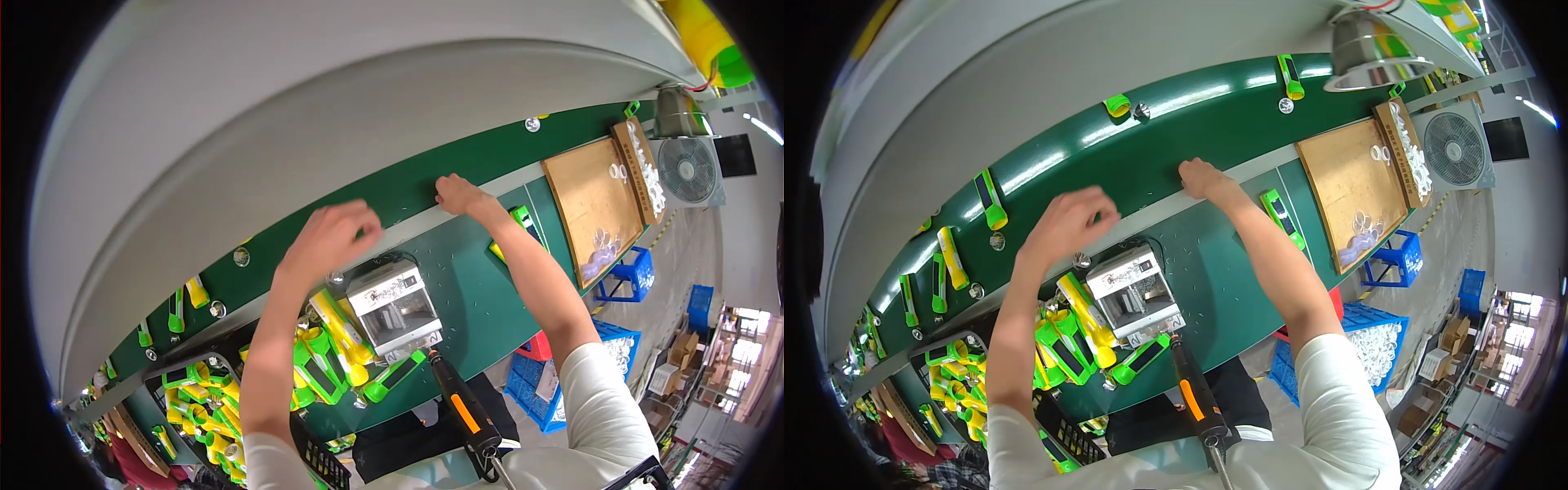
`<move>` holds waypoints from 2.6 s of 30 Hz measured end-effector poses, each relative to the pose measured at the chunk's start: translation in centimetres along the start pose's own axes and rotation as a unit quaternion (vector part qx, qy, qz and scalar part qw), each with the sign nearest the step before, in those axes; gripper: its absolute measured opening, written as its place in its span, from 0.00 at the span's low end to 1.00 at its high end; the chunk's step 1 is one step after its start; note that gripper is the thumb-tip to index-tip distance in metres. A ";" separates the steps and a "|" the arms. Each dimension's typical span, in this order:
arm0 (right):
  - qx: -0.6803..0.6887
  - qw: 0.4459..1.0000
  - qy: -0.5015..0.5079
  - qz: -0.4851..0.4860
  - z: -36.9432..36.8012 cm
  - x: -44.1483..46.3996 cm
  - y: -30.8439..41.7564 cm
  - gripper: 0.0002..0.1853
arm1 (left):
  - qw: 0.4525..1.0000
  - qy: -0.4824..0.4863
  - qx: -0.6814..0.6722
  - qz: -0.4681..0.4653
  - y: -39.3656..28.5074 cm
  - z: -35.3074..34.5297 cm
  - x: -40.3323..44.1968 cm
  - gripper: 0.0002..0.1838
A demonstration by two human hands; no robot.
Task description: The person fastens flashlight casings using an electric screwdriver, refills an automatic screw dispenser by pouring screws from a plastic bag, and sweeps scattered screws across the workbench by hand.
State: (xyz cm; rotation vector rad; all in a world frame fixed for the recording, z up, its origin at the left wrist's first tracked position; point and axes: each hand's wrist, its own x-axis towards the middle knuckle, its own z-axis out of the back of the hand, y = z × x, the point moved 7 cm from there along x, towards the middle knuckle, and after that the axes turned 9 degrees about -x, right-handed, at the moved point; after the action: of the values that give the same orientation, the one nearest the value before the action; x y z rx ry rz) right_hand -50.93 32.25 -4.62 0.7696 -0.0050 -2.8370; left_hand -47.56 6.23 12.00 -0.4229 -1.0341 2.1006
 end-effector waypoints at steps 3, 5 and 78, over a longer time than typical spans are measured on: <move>0.006 1.000 0.017 0.019 -0.8 0.4 -0.4 0.15 | 0.997 0.052 0.009 -0.053 -6.5 -0.6 -5.0 0.04; 0.004 0.999 -0.008 0.036 -0.1 -0.5 -0.1 0.15 | 0.994 0.089 0.035 -0.046 -8.4 -2.6 -6.7 0.04; 0.223 0.953 -0.111 -0.170 -0.6 -3.5 -5.3 0.17 | 0.988 0.062 -0.074 0.123 -10.3 -2.2 -13.8 0.05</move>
State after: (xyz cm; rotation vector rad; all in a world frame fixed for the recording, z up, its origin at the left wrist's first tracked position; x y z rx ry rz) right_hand -48.70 38.13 -3.67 0.5639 -0.6261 -3.2866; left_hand -32.14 1.24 18.31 -0.7808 -1.1164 2.1865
